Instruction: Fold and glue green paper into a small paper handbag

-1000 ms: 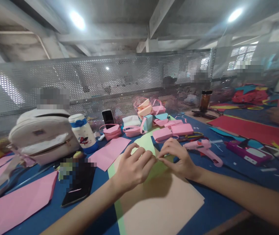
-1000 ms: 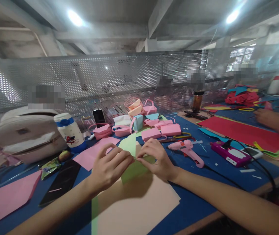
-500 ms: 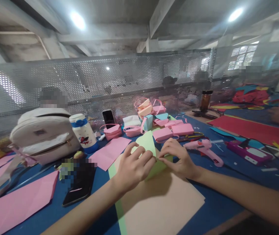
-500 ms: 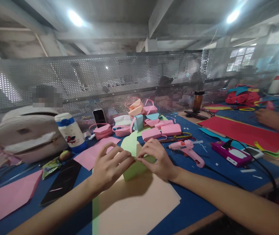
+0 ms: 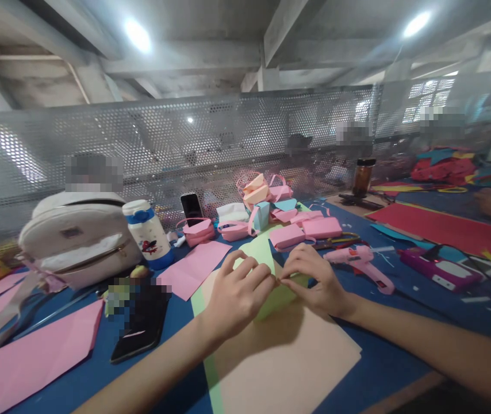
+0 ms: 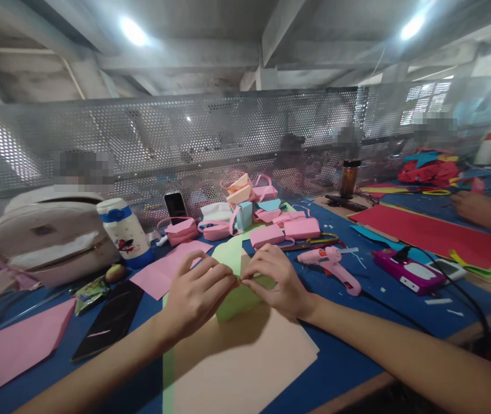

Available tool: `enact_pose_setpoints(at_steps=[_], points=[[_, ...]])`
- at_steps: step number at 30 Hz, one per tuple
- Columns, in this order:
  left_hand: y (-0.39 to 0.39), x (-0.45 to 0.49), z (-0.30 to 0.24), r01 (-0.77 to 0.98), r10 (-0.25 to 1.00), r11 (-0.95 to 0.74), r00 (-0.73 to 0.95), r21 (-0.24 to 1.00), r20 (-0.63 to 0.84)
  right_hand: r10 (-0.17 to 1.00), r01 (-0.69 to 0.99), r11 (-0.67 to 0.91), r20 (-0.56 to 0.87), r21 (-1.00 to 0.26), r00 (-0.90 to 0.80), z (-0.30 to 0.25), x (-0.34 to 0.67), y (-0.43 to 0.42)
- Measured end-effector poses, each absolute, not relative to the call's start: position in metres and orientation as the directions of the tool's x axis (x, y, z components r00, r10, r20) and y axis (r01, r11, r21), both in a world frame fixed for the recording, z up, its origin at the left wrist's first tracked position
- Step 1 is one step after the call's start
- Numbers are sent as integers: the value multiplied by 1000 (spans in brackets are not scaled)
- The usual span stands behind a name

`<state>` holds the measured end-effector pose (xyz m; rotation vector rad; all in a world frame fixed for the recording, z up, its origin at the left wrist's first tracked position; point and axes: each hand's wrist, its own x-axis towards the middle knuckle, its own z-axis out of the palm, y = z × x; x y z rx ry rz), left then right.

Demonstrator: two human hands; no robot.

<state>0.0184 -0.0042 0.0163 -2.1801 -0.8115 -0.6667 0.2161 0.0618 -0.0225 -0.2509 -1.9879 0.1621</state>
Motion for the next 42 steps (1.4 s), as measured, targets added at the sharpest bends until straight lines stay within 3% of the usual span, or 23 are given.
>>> enact_pose_setpoints(at_steps=[9, 19, 29, 42], points=[[-1, 16, 18, 725, 395, -637, 599, -262, 697, 275, 97, 961, 874, -258, -400, -21, 216, 63], [0, 16, 27, 763, 399, -593, 555, -257, 730, 324, 98, 946, 869, -311, -375, -23, 217, 66], [1, 11, 31, 818, 519, -551, 494, -169, 698, 402, 79, 913, 851, -400, -337, -24, 216, 71], [-2, 8, 39, 812, 400, -544, 471, -210, 786, 523, 35, 844, 808, -535, -271, -20, 217, 74]])
